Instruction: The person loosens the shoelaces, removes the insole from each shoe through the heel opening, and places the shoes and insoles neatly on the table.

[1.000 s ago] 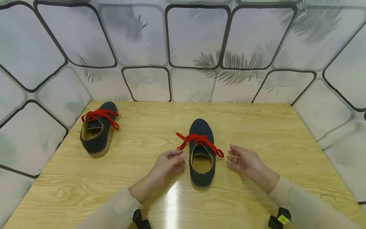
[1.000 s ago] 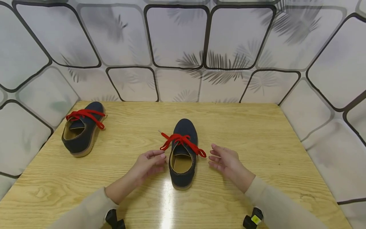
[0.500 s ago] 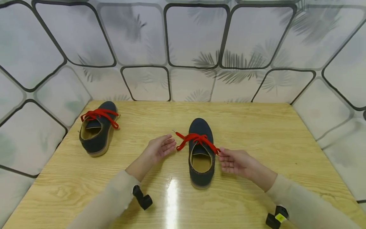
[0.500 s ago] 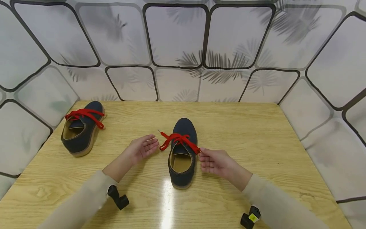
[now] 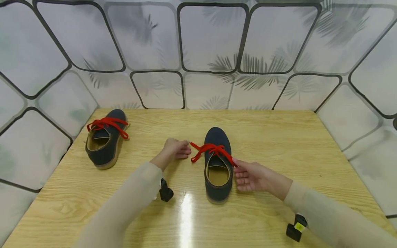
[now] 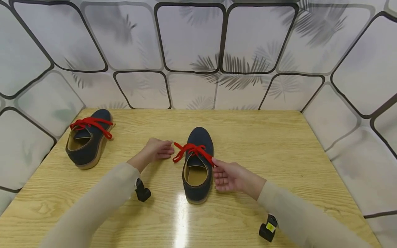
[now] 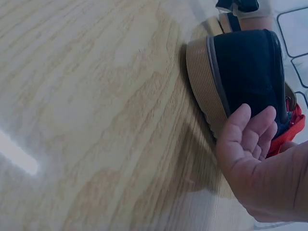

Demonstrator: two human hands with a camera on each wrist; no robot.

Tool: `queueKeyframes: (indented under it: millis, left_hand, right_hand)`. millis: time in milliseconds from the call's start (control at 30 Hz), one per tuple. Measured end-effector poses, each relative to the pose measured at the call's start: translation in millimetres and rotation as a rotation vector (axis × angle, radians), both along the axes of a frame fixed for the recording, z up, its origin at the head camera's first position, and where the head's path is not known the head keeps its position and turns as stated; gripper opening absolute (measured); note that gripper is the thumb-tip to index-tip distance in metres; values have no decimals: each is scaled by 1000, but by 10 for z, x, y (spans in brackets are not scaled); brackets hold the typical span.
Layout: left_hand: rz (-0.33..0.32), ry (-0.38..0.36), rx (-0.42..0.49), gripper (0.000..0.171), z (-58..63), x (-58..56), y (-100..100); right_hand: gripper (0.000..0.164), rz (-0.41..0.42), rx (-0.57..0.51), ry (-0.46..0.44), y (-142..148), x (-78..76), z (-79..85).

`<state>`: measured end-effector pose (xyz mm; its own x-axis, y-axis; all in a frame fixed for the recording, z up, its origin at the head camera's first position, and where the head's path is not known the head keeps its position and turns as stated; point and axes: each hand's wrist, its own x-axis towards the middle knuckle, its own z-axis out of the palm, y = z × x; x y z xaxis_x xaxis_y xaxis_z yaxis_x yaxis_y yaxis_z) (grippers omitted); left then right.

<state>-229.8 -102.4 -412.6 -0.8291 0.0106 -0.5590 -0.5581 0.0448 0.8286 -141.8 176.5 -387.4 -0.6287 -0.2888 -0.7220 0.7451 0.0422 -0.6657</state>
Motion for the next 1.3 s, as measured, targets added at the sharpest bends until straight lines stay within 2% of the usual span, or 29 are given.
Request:
queueKeyframes:
  millis: [167,333,500,633,733,867,1000,1167,1300]
  left_hand:
    - [-52,57,-171,29,-40,-128,39]
    - [-131,90,-344,24,-66,-218,106]
    - [-211,92,-385,17,-6,-259,158]
    - [-260,81,-402,18,39,-270,167]
    - [-205,55,-318,18,33,-272,169]
    - [-49,6,-59,20,7,-264,207]
    - [84,-40,142,23,10,-240,266]
    - [159,-77,254,32,51,-197,304]
    - [195,-124,346,36,97,-163,329]
  right_hand:
    - [45,63,-7,-88,10,-78,5]
    - [41,90,-37,-133,22,-133,16]
    - [41,130,-81,-160,50,-162,24]
    - [39,122,-130,-174,58,-183,39]
    - [34,84,-168,-158,50,-178,64]
    - [24,-49,-204,-116,28,-130,124]
    - [19,-211,-290,-100,19,-57,209]
    - [22,-343,-454,-101,57,-41,276]
    - [28,-404,-510,-120,89,-108,280]
